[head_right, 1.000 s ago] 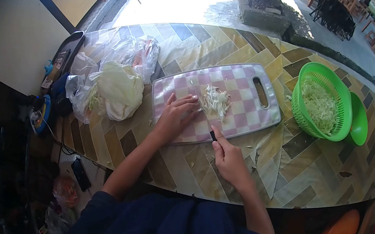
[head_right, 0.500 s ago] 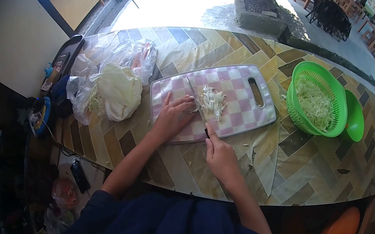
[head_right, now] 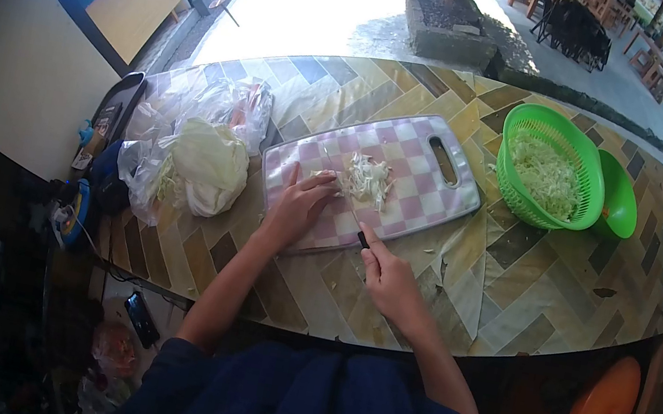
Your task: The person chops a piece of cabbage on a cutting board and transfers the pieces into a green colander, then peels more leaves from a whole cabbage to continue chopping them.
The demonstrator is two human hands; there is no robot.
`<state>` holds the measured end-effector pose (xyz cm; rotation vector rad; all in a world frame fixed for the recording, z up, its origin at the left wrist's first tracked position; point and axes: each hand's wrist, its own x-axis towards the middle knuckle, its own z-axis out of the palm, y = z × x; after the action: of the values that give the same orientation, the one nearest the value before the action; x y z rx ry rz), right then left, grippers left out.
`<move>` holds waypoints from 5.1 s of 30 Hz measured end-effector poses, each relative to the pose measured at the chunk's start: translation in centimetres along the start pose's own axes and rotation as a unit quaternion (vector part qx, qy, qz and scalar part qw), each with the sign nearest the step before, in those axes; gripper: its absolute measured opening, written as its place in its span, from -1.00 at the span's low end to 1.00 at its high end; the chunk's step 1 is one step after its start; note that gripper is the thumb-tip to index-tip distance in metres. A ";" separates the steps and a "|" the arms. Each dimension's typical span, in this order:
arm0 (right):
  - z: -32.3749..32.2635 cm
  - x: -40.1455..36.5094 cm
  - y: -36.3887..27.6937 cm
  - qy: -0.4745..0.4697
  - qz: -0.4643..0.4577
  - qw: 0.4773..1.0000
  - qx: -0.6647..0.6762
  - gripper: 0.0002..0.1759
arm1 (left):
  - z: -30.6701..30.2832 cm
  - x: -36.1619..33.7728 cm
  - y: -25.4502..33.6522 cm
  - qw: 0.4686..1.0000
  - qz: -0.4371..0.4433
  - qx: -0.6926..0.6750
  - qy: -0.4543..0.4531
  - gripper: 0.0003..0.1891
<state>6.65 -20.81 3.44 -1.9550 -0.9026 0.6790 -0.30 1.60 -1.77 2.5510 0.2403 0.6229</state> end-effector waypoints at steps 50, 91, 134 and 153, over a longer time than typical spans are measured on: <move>-1.3 2.1 -0.5 -0.024 -0.027 0.999 -0.033 -0.55 | -0.1 -0.1 0.1 1.000 0.006 -0.006 0.015 -0.84; 0.3 0.7 -0.7 -0.015 0.003 1.000 -0.017 -0.51 | 1.3 -0.6 1.1 0.999 -0.026 0.035 0.005 -0.75; 3.1 0.6 -0.1 0.042 -0.031 0.999 -0.011 -0.49 | 1.1 -0.3 2.0 0.993 -0.105 -0.010 0.055 -0.80; 1.9 0.7 0.9 0.073 -0.037 0.996 0.042 -0.54 | 1.1 -1.0 2.0 0.994 -0.060 -0.018 0.092 -0.83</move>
<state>6.02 -19.69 1.65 -1.8606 -0.8383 0.5161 -0.54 -0.82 -1.95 2.4246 0.4375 0.8073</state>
